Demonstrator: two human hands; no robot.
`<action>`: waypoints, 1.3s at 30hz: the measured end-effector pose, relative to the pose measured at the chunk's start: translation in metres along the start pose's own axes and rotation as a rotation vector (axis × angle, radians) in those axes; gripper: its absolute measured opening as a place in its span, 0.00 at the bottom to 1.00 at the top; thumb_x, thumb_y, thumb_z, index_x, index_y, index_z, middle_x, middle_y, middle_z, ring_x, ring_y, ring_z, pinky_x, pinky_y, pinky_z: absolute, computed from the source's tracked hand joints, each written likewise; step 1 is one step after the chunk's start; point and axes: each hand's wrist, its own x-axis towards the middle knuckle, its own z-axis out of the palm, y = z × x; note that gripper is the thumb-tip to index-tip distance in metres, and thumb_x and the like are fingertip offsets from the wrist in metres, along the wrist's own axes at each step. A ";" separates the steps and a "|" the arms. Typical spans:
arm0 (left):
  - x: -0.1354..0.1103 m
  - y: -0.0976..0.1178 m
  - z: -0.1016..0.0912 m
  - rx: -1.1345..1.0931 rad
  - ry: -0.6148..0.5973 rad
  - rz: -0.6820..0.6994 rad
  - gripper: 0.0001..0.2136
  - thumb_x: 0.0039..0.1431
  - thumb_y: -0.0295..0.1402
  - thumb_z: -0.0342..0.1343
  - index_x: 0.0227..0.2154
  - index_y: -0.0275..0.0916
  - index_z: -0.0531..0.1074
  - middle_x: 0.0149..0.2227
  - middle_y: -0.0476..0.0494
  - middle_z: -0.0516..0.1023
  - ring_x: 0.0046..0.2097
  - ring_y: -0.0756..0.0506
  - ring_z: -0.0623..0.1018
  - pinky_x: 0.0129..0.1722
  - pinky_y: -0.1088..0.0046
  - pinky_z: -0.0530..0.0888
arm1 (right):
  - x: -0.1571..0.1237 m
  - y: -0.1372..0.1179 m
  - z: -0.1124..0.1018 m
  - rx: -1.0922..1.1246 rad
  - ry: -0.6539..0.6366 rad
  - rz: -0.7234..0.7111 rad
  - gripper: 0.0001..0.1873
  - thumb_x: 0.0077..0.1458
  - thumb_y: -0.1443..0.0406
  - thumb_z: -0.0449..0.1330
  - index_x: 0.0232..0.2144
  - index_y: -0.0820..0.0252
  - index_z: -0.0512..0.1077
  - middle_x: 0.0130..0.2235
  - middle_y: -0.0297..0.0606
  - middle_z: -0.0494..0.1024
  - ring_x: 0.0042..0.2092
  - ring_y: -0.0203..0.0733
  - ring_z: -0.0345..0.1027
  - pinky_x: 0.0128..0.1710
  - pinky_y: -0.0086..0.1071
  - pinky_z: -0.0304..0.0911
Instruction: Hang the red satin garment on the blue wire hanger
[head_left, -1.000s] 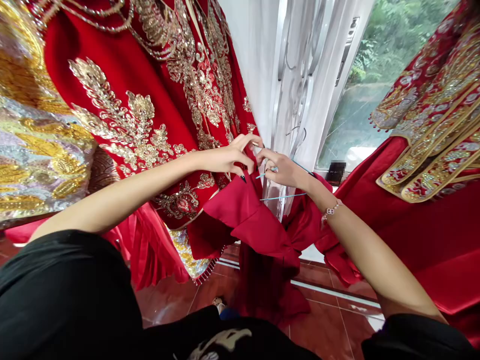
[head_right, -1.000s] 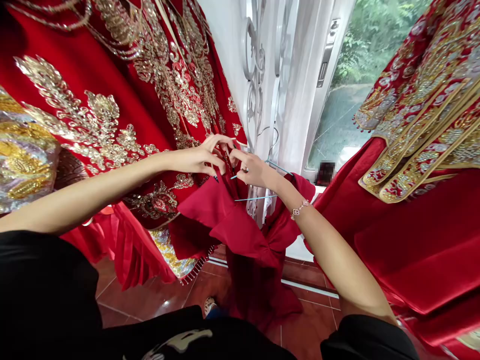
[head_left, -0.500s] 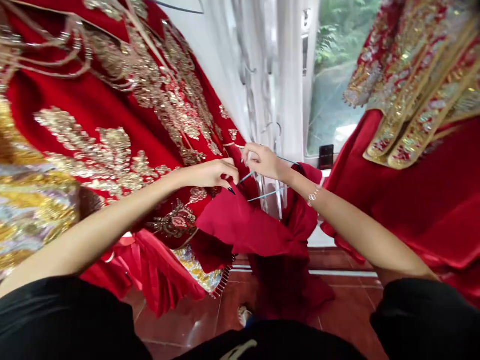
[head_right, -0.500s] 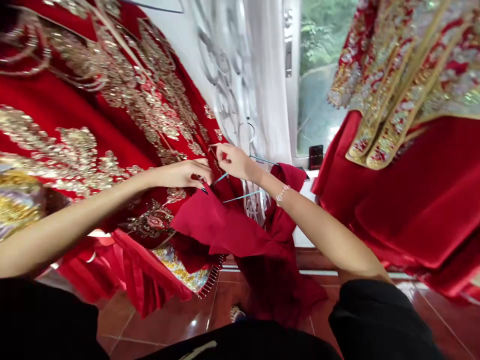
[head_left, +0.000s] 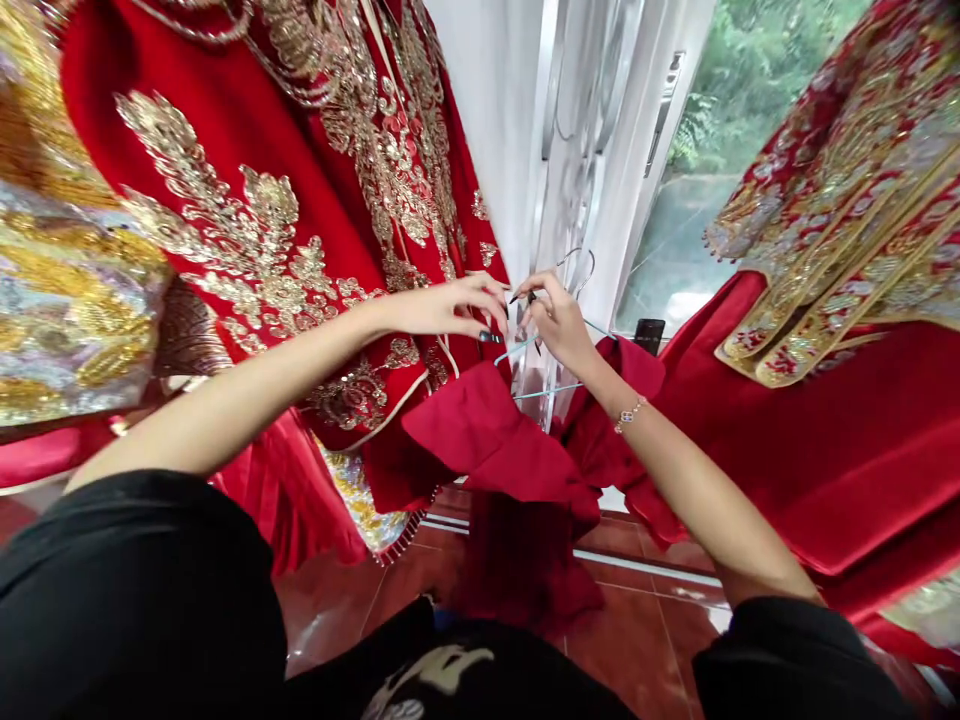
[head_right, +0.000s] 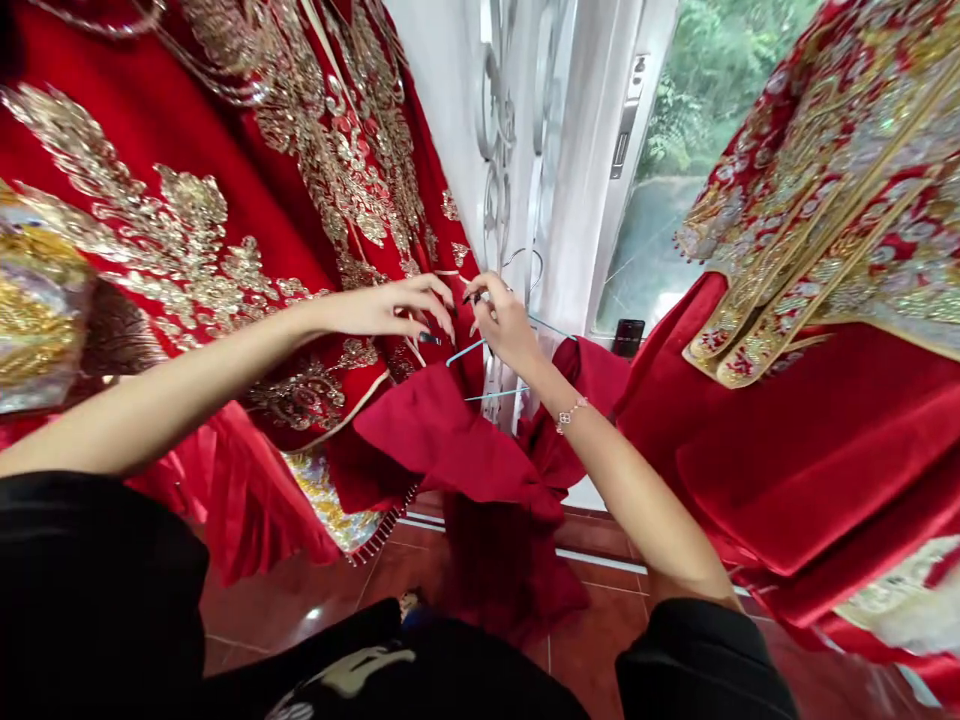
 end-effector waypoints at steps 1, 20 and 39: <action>-0.008 -0.001 0.010 -0.005 -0.007 0.008 0.12 0.59 0.39 0.62 0.43 0.41 0.79 0.53 0.39 0.71 0.58 0.41 0.69 0.60 0.60 0.68 | -0.005 0.000 -0.002 -0.035 0.019 -0.027 0.17 0.61 0.67 0.43 0.48 0.56 0.64 0.48 0.43 0.71 0.45 0.41 0.69 0.40 0.33 0.67; 0.029 -0.024 0.009 -0.060 -0.293 0.072 0.05 0.57 0.27 0.61 0.28 0.42 0.80 0.45 0.44 0.82 0.46 0.44 0.79 0.43 0.70 0.74 | -0.056 0.073 -0.062 -0.722 -0.025 0.126 0.22 0.66 0.55 0.43 0.25 0.55 0.68 0.17 0.36 0.65 0.21 0.41 0.59 0.25 0.31 0.46; -0.004 -0.016 0.092 0.184 0.495 -0.230 0.24 0.67 0.35 0.50 0.64 0.39 0.58 0.64 0.30 0.66 0.64 0.37 0.67 0.65 0.50 0.61 | -0.113 0.067 -0.093 -0.471 0.174 0.255 0.21 0.62 0.58 0.52 0.53 0.59 0.71 0.49 0.49 0.77 0.50 0.53 0.68 0.53 0.48 0.61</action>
